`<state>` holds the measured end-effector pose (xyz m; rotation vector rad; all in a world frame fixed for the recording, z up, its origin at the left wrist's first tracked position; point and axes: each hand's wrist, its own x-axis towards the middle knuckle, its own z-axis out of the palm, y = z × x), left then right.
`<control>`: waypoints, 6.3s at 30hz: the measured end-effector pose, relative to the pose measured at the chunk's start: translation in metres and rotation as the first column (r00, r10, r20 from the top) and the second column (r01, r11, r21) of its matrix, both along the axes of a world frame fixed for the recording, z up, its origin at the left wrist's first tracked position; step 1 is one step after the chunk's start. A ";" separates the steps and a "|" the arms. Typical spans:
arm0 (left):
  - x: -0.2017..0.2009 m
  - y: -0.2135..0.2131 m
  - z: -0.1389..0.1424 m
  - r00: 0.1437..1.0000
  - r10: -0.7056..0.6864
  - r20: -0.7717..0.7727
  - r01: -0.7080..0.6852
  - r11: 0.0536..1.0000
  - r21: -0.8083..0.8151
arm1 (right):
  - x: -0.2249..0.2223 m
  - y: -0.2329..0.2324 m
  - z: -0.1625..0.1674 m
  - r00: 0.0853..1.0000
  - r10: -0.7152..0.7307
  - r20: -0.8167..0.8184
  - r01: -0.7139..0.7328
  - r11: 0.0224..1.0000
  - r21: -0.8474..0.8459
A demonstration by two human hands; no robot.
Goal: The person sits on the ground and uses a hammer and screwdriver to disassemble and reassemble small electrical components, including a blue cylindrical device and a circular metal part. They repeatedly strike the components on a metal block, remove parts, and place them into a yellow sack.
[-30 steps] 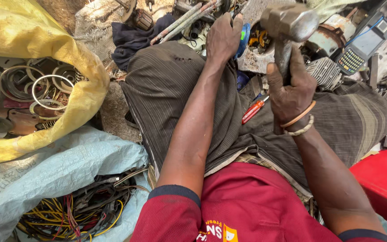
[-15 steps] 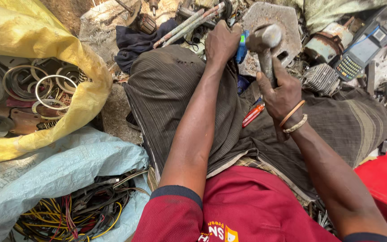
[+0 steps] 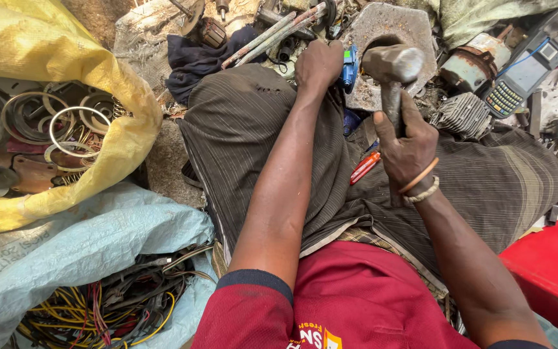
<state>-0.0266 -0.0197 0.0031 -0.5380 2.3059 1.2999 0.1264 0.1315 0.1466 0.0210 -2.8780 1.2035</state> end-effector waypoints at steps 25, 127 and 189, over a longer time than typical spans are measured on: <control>0.038 0.007 0.073 0.918 0.079 -0.388 0.092 0.911 0.403 | -0.044 -0.021 -0.042 0.979 -0.146 0.142 0.188 0.914 -0.358; 0.054 0.002 0.081 0.902 0.097 -0.420 0.137 0.859 0.493 | -0.042 -0.021 0.014 0.993 -0.116 -0.029 0.096 0.917 -0.387; 0.054 -0.006 0.106 0.812 0.393 -0.432 0.292 0.367 0.883 | -0.035 -0.038 0.024 0.942 -0.071 0.329 0.306 0.587 -0.749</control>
